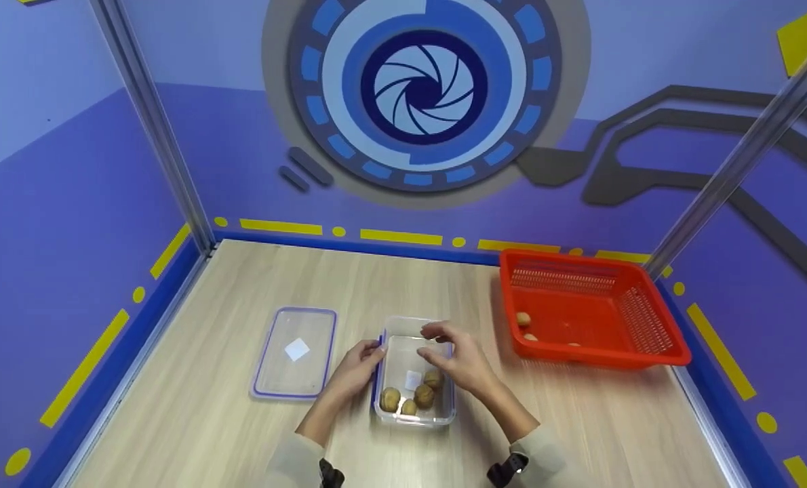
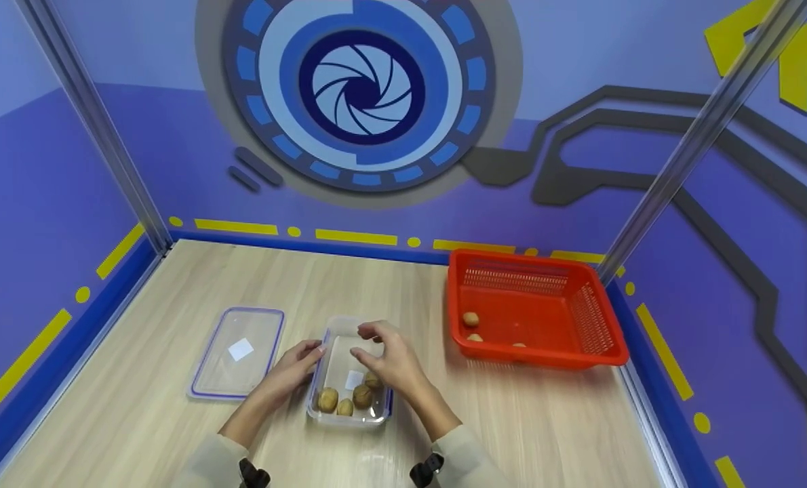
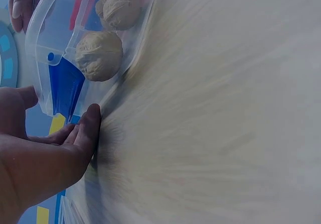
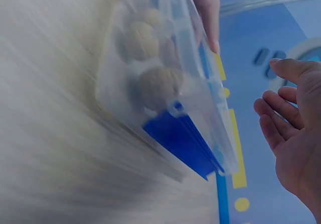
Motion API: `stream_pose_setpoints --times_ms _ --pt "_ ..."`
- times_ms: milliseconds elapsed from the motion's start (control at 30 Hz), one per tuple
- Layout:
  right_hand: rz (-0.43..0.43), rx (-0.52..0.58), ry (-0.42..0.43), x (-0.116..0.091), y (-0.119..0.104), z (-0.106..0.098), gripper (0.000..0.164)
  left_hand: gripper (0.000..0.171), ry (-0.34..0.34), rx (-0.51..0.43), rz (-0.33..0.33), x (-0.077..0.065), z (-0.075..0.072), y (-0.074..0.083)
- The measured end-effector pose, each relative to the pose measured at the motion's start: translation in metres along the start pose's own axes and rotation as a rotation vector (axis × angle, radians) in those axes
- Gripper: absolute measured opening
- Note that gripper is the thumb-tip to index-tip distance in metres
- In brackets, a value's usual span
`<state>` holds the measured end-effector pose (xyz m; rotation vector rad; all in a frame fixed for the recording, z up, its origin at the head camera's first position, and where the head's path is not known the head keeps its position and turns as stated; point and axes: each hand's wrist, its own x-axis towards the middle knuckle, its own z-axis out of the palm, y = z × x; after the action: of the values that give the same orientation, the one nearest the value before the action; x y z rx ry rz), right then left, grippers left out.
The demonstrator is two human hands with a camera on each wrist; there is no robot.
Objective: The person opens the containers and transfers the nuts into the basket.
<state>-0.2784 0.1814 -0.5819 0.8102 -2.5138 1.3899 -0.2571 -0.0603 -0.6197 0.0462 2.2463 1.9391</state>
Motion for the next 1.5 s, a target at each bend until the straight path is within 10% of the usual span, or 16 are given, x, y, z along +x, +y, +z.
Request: stream_pose_setpoints --times_ms 133,833,1500 --pt "-0.031 0.023 -0.015 -0.003 -0.002 0.014 0.038 0.053 0.013 -0.003 -0.013 0.015 0.001 -0.025" --pt "-0.094 -0.07 -0.078 -0.018 0.0 0.049 0.034 0.048 0.015 0.004 0.023 0.015 0.004 -0.025" --pt "-0.199 -0.23 -0.316 -0.021 -0.002 0.057 0.03 0.054 0.01 0.004 -0.002 0.015 0.002 -0.025"
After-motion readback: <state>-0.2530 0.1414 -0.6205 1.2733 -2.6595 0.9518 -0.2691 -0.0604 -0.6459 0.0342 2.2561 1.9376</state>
